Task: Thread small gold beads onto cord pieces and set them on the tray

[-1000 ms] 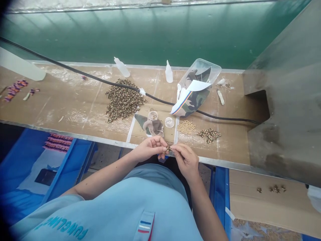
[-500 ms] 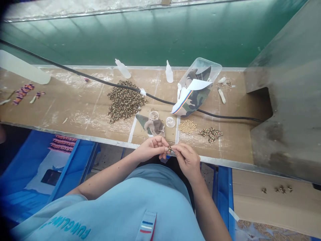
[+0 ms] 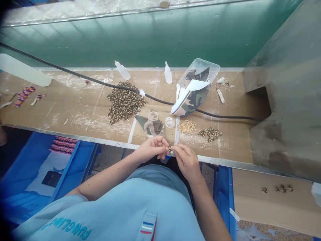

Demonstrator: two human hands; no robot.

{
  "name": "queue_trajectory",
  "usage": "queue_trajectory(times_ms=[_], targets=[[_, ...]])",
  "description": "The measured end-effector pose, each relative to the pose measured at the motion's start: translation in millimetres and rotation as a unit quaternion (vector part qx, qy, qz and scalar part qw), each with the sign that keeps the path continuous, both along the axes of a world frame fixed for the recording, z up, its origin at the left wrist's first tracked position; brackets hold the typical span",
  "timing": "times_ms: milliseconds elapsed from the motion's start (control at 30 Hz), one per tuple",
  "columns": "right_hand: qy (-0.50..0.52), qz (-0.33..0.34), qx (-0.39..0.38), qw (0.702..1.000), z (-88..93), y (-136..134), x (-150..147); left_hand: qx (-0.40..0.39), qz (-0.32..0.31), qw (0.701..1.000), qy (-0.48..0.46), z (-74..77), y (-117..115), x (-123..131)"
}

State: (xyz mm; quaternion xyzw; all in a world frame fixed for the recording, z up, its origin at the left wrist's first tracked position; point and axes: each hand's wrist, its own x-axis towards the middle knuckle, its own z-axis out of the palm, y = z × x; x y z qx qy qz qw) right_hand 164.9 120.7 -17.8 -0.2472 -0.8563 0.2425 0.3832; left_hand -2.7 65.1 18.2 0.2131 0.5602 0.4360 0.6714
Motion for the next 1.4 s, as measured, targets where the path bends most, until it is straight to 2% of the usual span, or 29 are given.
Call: queue_trajectory(times_ms=[133, 333, 600, 767, 967, 1400], targets=[[0.012, 0.001, -0.005, 1.000, -0.1, -2, -1, -0.002, 0.006, 1.000, -0.016, 0.9, 1, 1], [-0.009, -0.036, -0.017, 0.999, -0.4, -5, -1, -0.007, 0.018, 1.000, -0.022, 1.2, 2, 2], [-0.005, -0.010, 0.004, 1.000, 4.7, 0, -1, -0.005, 0.015, 0.999, -0.033, 0.2, 3, 1], [-0.025, 0.015, -0.008, 1.000, 6.3, 4, -1, -0.008, 0.016, 0.999, -0.037, 0.3, 3, 2], [-0.004, -0.008, -0.015, 1.000, 6.3, 0, -3, -0.006, 0.020, 0.999, -0.045, -0.4, 4, 1], [0.030, -0.017, 0.019, 0.999, -5.2, -6, -3, -0.003, 0.051, 0.998, -0.042, 0.3, 3, 4]])
